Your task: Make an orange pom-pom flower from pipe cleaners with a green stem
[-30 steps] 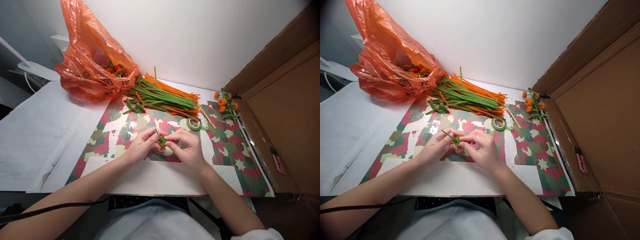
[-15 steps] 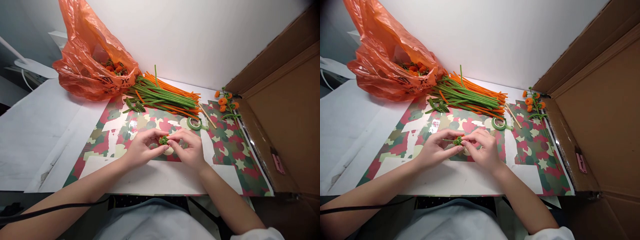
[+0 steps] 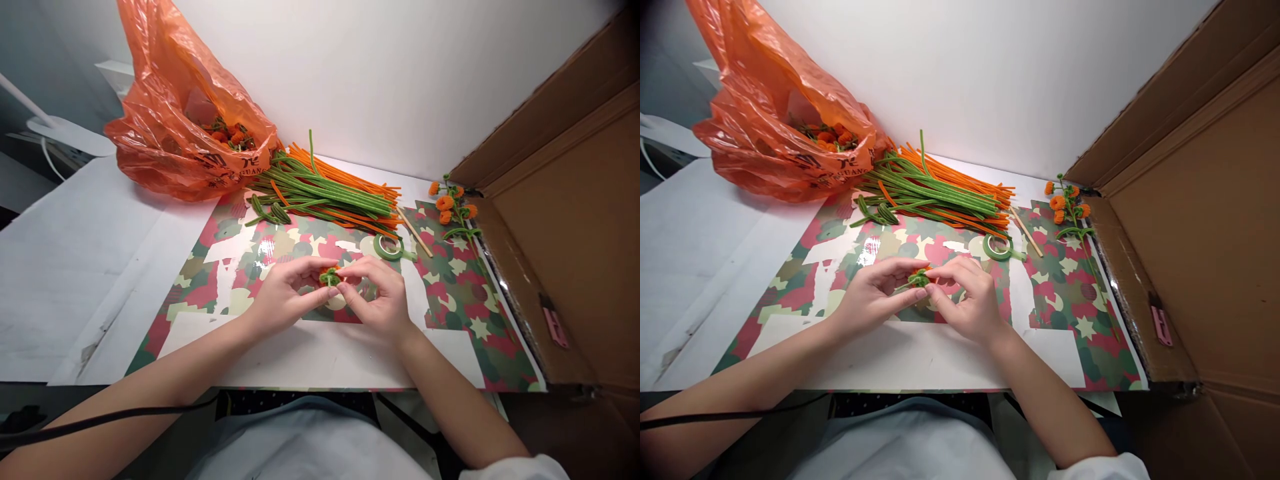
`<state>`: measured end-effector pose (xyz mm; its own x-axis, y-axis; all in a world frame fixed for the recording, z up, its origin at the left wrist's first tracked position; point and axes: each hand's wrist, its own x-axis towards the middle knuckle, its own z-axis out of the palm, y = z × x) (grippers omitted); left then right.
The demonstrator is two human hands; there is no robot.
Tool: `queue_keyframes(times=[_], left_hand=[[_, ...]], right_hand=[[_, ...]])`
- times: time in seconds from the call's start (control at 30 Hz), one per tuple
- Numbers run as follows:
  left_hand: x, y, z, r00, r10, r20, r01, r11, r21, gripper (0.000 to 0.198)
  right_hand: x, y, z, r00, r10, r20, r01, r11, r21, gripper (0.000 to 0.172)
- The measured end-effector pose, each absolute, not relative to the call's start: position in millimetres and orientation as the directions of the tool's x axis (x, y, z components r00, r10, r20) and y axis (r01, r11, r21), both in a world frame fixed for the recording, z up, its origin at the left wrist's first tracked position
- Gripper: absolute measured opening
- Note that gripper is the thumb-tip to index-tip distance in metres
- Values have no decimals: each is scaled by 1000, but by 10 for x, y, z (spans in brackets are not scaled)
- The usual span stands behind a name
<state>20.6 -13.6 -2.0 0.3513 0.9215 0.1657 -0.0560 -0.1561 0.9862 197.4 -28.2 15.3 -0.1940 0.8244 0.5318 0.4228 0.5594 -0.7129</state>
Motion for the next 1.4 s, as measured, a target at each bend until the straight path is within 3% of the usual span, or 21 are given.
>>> queue_keyframes(times=[0.2, 0.4, 0.63, 0.87, 1.03, 1.4], left_hand=[[193, -140, -26, 364, 917, 166, -35, -165, 986, 30], [199, -147, -12, 392, 892, 225, 17, -251, 968, 30], [219, -163, 13, 382, 878, 289, 106, -352, 930, 25], [210, -165, -5, 399, 847, 351, 94, -419, 903, 32], [174, -130, 21, 451, 781, 432, 158, -546, 822, 20], [206, -150, 30, 423, 739, 525, 258, -653, 712, 19]], right_hand=[[1981, -268, 152, -192, 803, 564, 451, 583, -676, 11], [1983, -235, 116, -278, 603, 748, 557, 736, -386, 12], [1967, -247, 84, -262, 524, 810, 640, 723, -260, 12], [1924, -263, 80, -229, 498, 837, 669, 705, -237, 14], [1931, -261, 75, -246, 494, 834, 640, 729, -243, 15], [1964, -234, 44, -289, 484, 826, 624, 750, -221, 11]])
